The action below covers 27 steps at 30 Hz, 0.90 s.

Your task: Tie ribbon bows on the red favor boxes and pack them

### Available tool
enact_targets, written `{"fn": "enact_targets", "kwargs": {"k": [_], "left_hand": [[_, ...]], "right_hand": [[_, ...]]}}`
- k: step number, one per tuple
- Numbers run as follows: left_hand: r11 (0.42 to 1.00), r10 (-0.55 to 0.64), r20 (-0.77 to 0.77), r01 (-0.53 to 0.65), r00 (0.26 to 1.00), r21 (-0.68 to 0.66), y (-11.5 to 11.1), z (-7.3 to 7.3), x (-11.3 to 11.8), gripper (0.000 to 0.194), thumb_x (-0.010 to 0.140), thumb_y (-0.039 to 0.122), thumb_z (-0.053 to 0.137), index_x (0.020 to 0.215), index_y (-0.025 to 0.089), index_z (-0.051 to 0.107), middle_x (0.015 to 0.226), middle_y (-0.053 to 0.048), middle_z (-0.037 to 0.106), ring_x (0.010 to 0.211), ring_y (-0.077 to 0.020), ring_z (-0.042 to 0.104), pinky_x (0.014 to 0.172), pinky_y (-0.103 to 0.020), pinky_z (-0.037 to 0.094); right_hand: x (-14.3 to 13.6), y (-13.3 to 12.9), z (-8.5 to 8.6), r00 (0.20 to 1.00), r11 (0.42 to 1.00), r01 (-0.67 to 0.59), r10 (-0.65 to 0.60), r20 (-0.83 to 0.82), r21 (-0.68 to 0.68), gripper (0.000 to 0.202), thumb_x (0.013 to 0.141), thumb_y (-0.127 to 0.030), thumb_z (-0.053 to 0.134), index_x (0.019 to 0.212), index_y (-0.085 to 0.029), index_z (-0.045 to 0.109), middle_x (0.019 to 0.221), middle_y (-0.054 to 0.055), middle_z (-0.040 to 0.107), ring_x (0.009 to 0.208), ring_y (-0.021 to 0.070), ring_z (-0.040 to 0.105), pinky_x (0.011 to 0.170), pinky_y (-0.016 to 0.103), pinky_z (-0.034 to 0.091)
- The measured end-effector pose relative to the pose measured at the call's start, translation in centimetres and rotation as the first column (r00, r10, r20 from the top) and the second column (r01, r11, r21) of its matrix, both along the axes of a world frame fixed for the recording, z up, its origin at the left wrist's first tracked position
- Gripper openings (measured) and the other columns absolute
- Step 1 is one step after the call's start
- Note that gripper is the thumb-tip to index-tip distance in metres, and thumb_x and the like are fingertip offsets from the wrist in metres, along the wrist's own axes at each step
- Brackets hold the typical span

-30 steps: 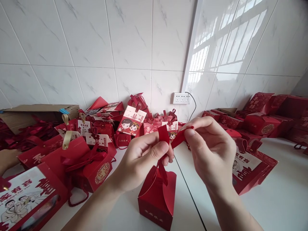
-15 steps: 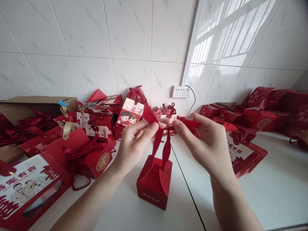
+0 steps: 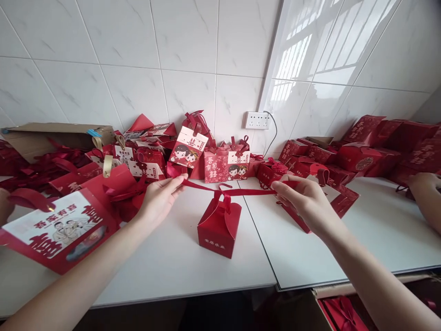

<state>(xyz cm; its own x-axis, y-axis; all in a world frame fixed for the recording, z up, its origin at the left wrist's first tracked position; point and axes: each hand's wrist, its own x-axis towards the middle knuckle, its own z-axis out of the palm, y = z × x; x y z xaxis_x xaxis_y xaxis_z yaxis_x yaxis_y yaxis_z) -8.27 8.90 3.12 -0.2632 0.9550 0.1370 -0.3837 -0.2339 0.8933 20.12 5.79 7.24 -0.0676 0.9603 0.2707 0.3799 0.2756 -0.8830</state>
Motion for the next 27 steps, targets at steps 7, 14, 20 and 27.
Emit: {"fn": "enact_targets", "kwargs": {"k": [7, 14, 20, 27], "left_hand": [[0.984, 0.045, 0.028, -0.039, 0.999, -0.174, -0.2, -2.8, -2.4, 0.003, 0.067, 0.010, 0.069, 0.069, 0.009, 0.071, 0.076, -0.007, 0.069, 0.072, -0.0104, 0.062, 0.068, -0.019, 0.053], [0.979, 0.067, -0.012, -0.068, 0.998, -0.194, 0.1, -4.5, -3.7, 0.004, 0.064, 0.008, 0.069, 0.061, 0.011, 0.069, 0.068, -0.004, 0.066, 0.068, -0.0100, 0.061, 0.070, -0.021, 0.054], [0.983, 0.039, -0.130, -0.061, 0.991, -0.175, -0.1, -5.4, -4.2, 0.006, 0.061, 0.016, 0.073, 0.064, 0.013, 0.069, 0.069, -0.003, 0.066, 0.068, -0.0108, 0.062, 0.077, -0.025, 0.054], [0.975, -0.001, -0.475, -0.105, 0.880, -0.196, 0.0, -6.9, -4.9, 0.027, 0.056, 0.037, 0.076, 0.066, 0.013, 0.069, 0.065, -0.005, 0.069, 0.070, -0.0218, 0.066, 0.076, -0.034, 0.052]], "right_hand": [[4.2, -1.3, -4.2, 0.998, 0.985, 0.067, -0.064, 0.022, -0.158, 0.045, 0.073, -0.057, 0.059, 0.056, -0.018, 0.043, 0.051, -0.004, 0.039, 0.048, 0.0084, 0.031, 0.046, 0.024, 0.024], [5.9, -2.3, -6.7, 0.992, 0.966, 0.129, -0.125, 0.030, -0.224, 0.048, 0.071, -0.063, 0.057, 0.056, -0.018, 0.046, 0.052, -0.003, 0.042, 0.051, 0.0088, 0.031, 0.050, 0.026, 0.023], [6.7, -3.2, -7.6, 0.983, 0.956, 0.174, -0.152, 0.108, -0.235, 0.050, 0.068, -0.066, 0.054, 0.055, -0.019, 0.044, 0.051, -0.004, 0.041, 0.050, 0.0093, 0.031, 0.052, 0.026, 0.024], [6.7, -4.5, -8.0, 0.966, 0.940, 0.216, -0.166, 0.199, -0.266, 0.050, 0.063, -0.065, 0.056, 0.050, -0.019, 0.043, 0.048, -0.004, 0.039, 0.048, 0.0095, 0.031, 0.050, 0.025, 0.025]]}}
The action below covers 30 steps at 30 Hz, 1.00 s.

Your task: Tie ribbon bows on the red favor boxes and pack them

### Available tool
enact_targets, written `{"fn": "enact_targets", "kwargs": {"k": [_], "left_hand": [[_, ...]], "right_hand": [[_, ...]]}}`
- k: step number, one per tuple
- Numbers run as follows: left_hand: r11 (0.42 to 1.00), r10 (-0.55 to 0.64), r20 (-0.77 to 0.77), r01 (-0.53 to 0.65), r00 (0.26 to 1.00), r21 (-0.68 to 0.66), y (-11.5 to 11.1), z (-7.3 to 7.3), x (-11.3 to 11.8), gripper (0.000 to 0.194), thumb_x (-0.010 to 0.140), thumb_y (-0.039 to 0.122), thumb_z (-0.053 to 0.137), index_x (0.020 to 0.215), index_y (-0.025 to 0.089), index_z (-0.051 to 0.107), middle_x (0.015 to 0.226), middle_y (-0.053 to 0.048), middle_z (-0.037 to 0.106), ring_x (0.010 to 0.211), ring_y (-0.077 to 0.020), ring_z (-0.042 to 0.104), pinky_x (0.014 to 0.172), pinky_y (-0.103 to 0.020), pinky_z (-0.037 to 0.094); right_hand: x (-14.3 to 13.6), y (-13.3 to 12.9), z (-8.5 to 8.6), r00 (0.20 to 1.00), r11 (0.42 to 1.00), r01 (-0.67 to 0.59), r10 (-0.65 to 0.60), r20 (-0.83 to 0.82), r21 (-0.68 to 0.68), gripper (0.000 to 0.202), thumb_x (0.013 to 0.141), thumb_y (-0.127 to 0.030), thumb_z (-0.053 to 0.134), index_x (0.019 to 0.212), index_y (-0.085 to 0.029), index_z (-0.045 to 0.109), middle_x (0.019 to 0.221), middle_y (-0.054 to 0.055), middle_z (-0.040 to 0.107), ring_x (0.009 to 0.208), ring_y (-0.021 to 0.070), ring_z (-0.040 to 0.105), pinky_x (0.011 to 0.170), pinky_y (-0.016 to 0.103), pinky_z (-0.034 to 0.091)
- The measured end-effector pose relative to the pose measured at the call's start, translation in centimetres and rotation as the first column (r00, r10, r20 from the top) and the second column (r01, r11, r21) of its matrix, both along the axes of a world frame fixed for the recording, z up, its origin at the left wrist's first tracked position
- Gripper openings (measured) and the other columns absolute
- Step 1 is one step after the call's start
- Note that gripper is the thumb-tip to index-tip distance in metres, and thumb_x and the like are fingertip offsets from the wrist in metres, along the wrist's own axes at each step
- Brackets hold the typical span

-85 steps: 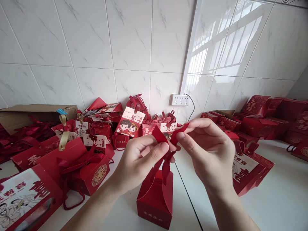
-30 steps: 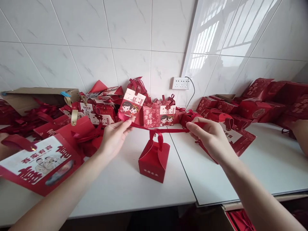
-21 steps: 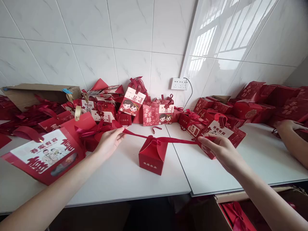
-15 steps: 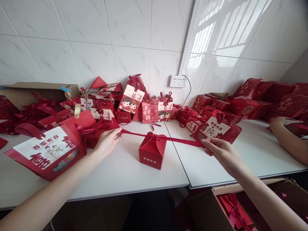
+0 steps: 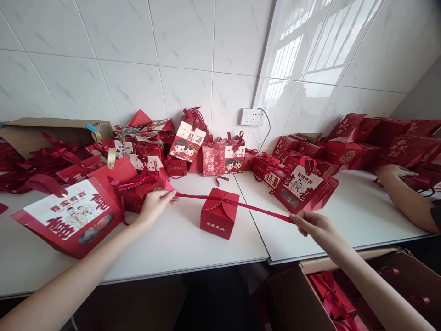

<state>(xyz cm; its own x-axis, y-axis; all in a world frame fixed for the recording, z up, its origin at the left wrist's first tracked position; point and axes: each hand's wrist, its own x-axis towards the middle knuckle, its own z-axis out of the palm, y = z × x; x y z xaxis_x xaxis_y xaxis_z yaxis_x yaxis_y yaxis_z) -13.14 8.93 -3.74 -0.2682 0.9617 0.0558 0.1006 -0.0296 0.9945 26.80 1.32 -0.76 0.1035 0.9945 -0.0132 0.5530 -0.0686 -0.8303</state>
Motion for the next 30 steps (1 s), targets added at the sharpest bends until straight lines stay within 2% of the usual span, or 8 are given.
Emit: {"fn": "enact_targets", "kwargs": {"k": [4, 9, 12, 15, 20, 26, 30], "left_hand": [[0.999, -0.034, -0.203, 0.026, 0.978, -0.044, -0.1, -0.6, -0.2, 0.029, 0.055, 0.044, 0.072, 0.062, 0.016, 0.068, 0.062, -0.005, 0.071, 0.067, -0.0250, 0.067, 0.071, -0.033, 0.051], [0.997, -0.064, -0.398, 0.038, 0.915, -0.073, -0.4, -0.5, 0.0, 0.029, 0.058, 0.047, 0.064, 0.053, 0.018, 0.064, 0.057, -0.004, 0.070, 0.064, -0.0248, 0.066, 0.066, -0.030, 0.047], [0.997, -0.066, -0.488, 0.041, 0.870, -0.062, -0.9, -0.4, -0.2, 0.031, 0.060, 0.047, 0.060, 0.051, 0.018, 0.063, 0.058, -0.004, 0.069, 0.066, -0.0234, 0.065, 0.064, -0.027, 0.043], [0.998, -0.058, -0.562, 0.037, 0.825, -0.048, -1.3, -0.4, -0.6, 0.033, 0.060, 0.048, 0.058, 0.049, 0.017, 0.060, 0.053, -0.002, 0.065, 0.058, -0.0197, 0.059, 0.056, -0.025, 0.038], [0.997, -0.076, -0.627, 0.052, 0.775, -0.057, -2.3, 0.2, -0.9, 0.032, 0.061, 0.048, 0.055, 0.052, 0.017, 0.061, 0.044, 0.002, 0.053, 0.047, -0.0156, 0.048, 0.049, -0.024, 0.031], [0.986, -0.163, -0.641, 0.137, 0.750, -0.090, -4.7, 1.7, -0.7, 0.030, 0.061, 0.047, 0.056, 0.053, 0.018, 0.062, 0.050, 0.000, 0.059, 0.054, -0.0186, 0.054, 0.051, -0.024, 0.037], [0.950, -0.312, -0.663, 0.214, 0.680, -0.227, -5.6, 2.0, -1.6, 0.021, 0.057, 0.041, 0.066, 0.054, 0.020, 0.065, 0.055, -0.002, 0.063, 0.054, -0.0209, 0.058, 0.049, -0.025, 0.039]], "right_hand": [[-0.2, -0.3, -0.4, 1.000, 0.999, -0.009, 0.010, 0.027, -0.039, 0.049, 0.060, -0.066, 0.057, 0.048, -0.020, 0.042, 0.047, -0.003, 0.039, 0.048, 0.0104, 0.035, 0.050, 0.026, 0.030], [-0.1, -0.4, -1.3, 0.995, 0.995, -0.059, 0.065, 0.071, -0.082, 0.048, 0.060, -0.066, 0.058, 0.051, -0.020, 0.046, 0.048, -0.003, 0.041, 0.048, 0.0113, 0.038, 0.050, 0.026, 0.032], [0.0, -0.4, -1.8, 0.993, 0.993, -0.070, 0.078, 0.086, -0.092, 0.049, 0.060, -0.067, 0.059, 0.053, -0.020, 0.048, 0.049, -0.003, 0.042, 0.049, 0.0114, 0.039, 0.051, 0.026, 0.033], [0.1, -0.4, -1.9, 0.992, 0.995, -0.060, 0.069, 0.102, -0.084, 0.051, 0.061, -0.069, 0.056, 0.053, -0.020, 0.047, 0.049, -0.004, 0.041, 0.048, 0.0108, 0.038, 0.050, 0.025, 0.031], [1.1, -0.1, -1.7, 0.991, 0.997, -0.061, 0.067, 0.118, -0.055, 0.051, 0.063, -0.069, 0.055, 0.054, -0.019, 0.048, 0.049, -0.004, 0.041, 0.049, 0.0108, 0.037, 0.050, 0.025, 0.031], [3.9, 0.3, -1.9, 0.985, 0.993, -0.100, 0.108, 0.136, -0.064, 0.047, 0.067, -0.064, 0.056, 0.055, -0.019, 0.049, 0.050, -0.003, 0.041, 0.050, 0.0106, 0.037, 0.051, 0.025, 0.030], [4.4, 0.8, -1.6, 0.948, 0.974, -0.160, 0.197, 0.250, -0.162, 0.040, 0.067, -0.058, 0.060, 0.057, -0.019, 0.055, 0.052, 0.000, 0.051, 0.051, 0.0135, 0.045, 0.051, 0.027, 0.034]]}}
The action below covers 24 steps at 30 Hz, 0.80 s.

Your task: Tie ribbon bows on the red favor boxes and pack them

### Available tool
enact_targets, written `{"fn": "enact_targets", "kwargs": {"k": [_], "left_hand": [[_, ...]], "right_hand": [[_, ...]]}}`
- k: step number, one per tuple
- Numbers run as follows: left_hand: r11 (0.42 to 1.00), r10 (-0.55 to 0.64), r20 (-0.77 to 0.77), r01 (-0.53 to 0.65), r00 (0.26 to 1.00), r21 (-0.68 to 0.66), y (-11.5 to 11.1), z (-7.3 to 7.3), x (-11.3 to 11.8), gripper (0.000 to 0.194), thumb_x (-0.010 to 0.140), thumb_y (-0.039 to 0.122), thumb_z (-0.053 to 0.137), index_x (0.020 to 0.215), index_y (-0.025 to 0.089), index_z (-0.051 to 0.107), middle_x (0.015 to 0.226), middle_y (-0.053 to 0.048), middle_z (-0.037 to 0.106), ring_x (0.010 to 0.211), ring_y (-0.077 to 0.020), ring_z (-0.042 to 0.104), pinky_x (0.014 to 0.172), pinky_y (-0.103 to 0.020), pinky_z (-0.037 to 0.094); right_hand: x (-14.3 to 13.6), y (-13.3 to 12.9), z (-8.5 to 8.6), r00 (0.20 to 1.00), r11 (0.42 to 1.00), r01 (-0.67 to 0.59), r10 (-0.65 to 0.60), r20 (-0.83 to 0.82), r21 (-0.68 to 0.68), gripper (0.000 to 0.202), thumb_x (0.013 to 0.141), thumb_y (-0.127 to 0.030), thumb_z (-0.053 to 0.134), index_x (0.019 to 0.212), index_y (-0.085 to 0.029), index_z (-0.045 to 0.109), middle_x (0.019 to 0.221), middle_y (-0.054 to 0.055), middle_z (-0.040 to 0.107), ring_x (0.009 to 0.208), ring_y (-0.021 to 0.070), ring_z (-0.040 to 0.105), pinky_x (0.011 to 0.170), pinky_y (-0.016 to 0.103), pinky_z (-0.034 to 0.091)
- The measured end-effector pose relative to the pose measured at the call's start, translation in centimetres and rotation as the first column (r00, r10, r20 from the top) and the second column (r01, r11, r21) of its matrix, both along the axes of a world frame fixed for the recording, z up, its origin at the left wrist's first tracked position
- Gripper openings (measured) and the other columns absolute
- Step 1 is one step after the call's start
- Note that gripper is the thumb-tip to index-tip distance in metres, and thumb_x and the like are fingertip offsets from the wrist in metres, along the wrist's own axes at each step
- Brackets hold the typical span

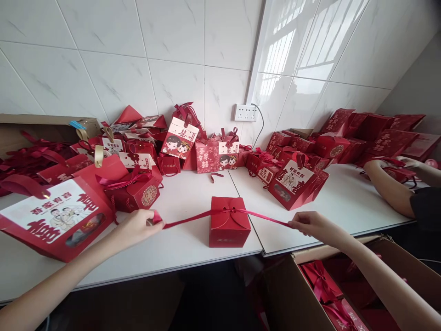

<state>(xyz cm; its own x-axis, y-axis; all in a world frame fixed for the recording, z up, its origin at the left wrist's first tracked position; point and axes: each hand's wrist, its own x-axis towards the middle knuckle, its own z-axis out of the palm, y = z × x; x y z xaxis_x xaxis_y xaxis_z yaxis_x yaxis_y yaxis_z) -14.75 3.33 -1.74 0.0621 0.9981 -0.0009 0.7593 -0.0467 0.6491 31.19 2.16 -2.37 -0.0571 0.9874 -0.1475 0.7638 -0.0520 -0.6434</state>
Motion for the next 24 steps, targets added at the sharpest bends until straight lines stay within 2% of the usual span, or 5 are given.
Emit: {"fn": "enact_targets", "kwargs": {"k": [5, 9, 13, 18, 24], "left_hand": [[0.985, -0.101, -0.092, 0.112, 0.991, 0.128, 0.2, 1.3, 1.9, 0.040, 0.052, 0.033, 0.074, 0.091, 0.025, 0.071, 0.110, -0.005, 0.066, 0.102, -0.0287, 0.060, 0.079, -0.025, 0.045], [0.936, -0.320, 0.142, 0.335, 0.937, -0.104, 0.2, 2.5, 6.4, 0.036, 0.075, 0.050, 0.056, 0.096, 0.024, 0.069, 0.101, -0.002, 0.069, 0.092, -0.0227, 0.063, 0.075, -0.023, 0.045], [0.848, -0.383, 0.386, 0.485, 0.840, -0.214, 0.5, 2.0, 9.0, 0.045, 0.081, 0.057, 0.046, 0.078, 0.019, 0.070, 0.081, -0.003, 0.069, 0.076, -0.0196, 0.061, 0.067, -0.024, 0.044], [0.822, -0.332, 0.541, 0.519, 0.773, -0.237, 1.2, 0.6, 9.2, 0.041, 0.077, 0.055, 0.055, 0.060, 0.018, 0.052, 0.049, 0.003, 0.049, 0.049, -0.0124, 0.050, 0.054, -0.024, 0.039], [0.766, -0.335, 0.708, 0.618, 0.622, -0.180, 2.2, -1.1, 9.2, 0.039, 0.076, 0.051, 0.060, 0.061, 0.016, 0.050, 0.061, 0.001, 0.051, 0.054, -0.0100, 0.048, 0.055, -0.024, 0.038]], "right_hand": [[-4.0, 1.2, 1.8, 0.999, 0.967, -0.002, -0.010, 0.046, 0.255, 0.031, 0.071, -0.053, 0.059, 0.077, -0.022, 0.065, 0.084, 0.007, 0.067, 0.075, 0.0218, 0.059, 0.068, 0.032, 0.042], [-8.7, 1.9, 2.7, 0.961, 0.969, -0.199, 0.222, -0.164, 0.146, 0.044, 0.079, -0.061, 0.047, 0.075, -0.020, 0.060, 0.076, 0.004, 0.062, 0.069, 0.0167, 0.053, 0.062, 0.029, 0.039], [-11.0, 1.9, 2.5, 0.900, 0.968, -0.248, 0.215, -0.380, -0.041, 0.050, 0.077, -0.066, 0.047, 0.066, -0.017, 0.054, 0.063, -0.002, 0.051, 0.058, 0.0104, 0.043, 0.056, 0.025, 0.032], [-10.7, 1.6, 0.8, 0.685, 0.935, -0.320, 0.116, -0.719, -0.155, 0.041, 0.075, -0.055, 0.059, 0.072, -0.014, 0.058, 0.065, 0.000, 0.055, 0.056, 0.0089, 0.046, 0.052, 0.024, 0.031], [-10.4, 1.8, -0.9, 0.422, 0.912, -0.343, -0.066, -0.904, -0.227, 0.027, 0.067, -0.033, 0.074, 0.065, -0.016, 0.054, 0.059, -0.002, 0.055, 0.052, 0.0082, 0.050, 0.049, 0.021, 0.032]]}}
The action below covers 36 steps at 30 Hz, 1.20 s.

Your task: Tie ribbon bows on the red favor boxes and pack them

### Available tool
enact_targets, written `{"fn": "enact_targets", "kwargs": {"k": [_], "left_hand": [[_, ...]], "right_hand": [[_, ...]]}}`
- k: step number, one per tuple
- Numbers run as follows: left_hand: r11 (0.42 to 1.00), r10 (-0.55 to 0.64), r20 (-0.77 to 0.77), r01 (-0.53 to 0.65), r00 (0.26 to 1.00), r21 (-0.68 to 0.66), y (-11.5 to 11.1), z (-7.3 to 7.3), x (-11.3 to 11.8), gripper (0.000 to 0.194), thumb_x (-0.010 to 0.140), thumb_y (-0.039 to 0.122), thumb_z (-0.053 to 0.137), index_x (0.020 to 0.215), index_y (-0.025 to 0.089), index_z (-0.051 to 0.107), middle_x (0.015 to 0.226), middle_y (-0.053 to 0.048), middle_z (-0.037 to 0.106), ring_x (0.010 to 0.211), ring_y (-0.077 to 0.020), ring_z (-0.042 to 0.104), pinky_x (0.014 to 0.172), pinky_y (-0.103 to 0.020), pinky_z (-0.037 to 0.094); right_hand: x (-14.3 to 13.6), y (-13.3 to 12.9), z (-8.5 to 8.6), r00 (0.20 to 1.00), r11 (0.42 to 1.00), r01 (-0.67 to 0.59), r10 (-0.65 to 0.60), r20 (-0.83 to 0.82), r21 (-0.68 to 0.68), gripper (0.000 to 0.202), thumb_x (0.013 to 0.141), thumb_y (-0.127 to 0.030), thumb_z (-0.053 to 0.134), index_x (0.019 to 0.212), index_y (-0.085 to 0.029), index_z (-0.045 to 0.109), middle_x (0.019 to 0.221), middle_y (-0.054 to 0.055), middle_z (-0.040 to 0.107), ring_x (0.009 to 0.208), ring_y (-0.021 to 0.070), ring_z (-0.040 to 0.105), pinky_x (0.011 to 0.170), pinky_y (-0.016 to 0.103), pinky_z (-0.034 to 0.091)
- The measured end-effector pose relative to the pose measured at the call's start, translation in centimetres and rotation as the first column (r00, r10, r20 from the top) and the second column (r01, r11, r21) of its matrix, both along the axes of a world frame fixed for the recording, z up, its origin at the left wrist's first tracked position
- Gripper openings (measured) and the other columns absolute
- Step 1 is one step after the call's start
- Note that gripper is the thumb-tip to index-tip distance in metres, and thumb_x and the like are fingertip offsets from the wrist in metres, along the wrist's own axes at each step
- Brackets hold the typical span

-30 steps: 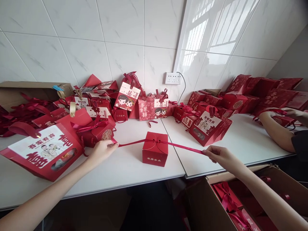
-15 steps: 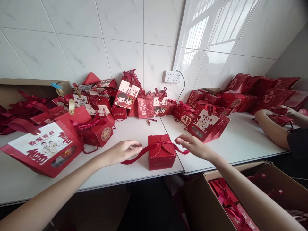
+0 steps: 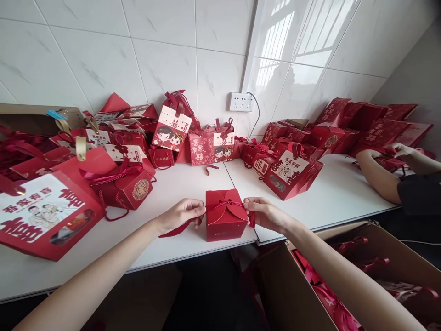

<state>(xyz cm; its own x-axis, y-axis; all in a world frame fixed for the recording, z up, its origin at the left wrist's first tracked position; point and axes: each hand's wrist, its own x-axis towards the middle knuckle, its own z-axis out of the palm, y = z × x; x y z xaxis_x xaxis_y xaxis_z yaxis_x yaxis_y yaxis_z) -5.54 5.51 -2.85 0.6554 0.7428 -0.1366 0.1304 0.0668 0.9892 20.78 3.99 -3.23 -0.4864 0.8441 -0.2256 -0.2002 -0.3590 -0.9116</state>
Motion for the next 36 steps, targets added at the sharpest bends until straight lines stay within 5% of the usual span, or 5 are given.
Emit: {"fn": "enact_targets", "kwargs": {"k": [7, 14, 21, 28, 36], "left_hand": [[0.999, 0.029, 0.031, -0.028, 0.999, -0.022, 0.5, -1.8, -0.1, 0.048, 0.070, 0.060, 0.060, 0.057, 0.018, 0.043, 0.051, 0.002, 0.045, 0.053, -0.0104, 0.042, 0.051, -0.023, 0.031], [0.999, 0.040, 0.029, -0.039, 0.999, -0.030, 0.1, -1.7, 0.6, 0.045, 0.069, 0.059, 0.062, 0.061, 0.016, 0.050, 0.060, 0.000, 0.051, 0.054, -0.0102, 0.044, 0.052, -0.023, 0.035], [0.997, 0.077, 0.004, -0.077, 0.997, -0.018, -0.4, -1.3, 0.3, 0.040, 0.071, 0.054, 0.061, 0.062, 0.016, 0.055, 0.066, -0.003, 0.056, 0.062, -0.0139, 0.050, 0.057, -0.024, 0.041], [0.994, 0.095, 0.078, -0.090, 0.992, -0.067, -0.6, -0.7, 0.3, 0.034, 0.072, 0.045, 0.065, 0.058, 0.016, 0.058, 0.061, 0.000, 0.057, 0.058, -0.0109, 0.049, 0.058, -0.023, 0.039], [0.992, 0.100, 0.125, -0.089, 0.987, -0.090, -0.5, -0.3, 0.1, 0.029, 0.072, 0.037, 0.066, 0.054, 0.016, 0.057, 0.056, 0.000, 0.055, 0.055, -0.0105, 0.047, 0.058, -0.024, 0.038]], "right_hand": [[-0.4, -0.1, -0.5, 0.992, 0.995, 0.059, -0.066, -0.104, -0.075, 0.033, 0.062, -0.031, 0.079, 0.059, -0.015, 0.050, 0.054, -0.003, 0.055, 0.046, 0.0064, 0.050, 0.045, 0.019, 0.032], [-0.2, 0.1, -1.0, 0.992, 0.996, -0.015, 0.004, -0.124, -0.086, 0.034, 0.061, -0.033, 0.080, 0.061, -0.016, 0.051, 0.053, -0.004, 0.053, 0.046, 0.0050, 0.046, 0.045, 0.018, 0.032], [0.0, 0.5, -0.8, 0.988, 0.968, -0.131, 0.110, -0.105, -0.215, 0.050, 0.069, -0.063, 0.060, 0.055, -0.015, 0.053, 0.049, -0.003, 0.046, 0.045, 0.0074, 0.042, 0.048, 0.022, 0.035], [0.1, -0.3, 0.1, 1.000, 1.000, 0.010, -0.010, -0.005, -0.028, 0.030, 0.063, -0.036, 0.077, 0.061, -0.015, 0.056, 0.057, -0.002, 0.054, 0.051, 0.0080, 0.050, 0.051, 0.022, 0.036], [0.7, -0.4, 0.8, 0.996, 0.997, 0.015, -0.022, 0.090, 0.082, 0.041, 0.072, -0.053, 0.065, 0.063, -0.015, 0.053, 0.059, 0.001, 0.054, 0.052, 0.0094, 0.052, 0.041, 0.022, 0.018]]}}
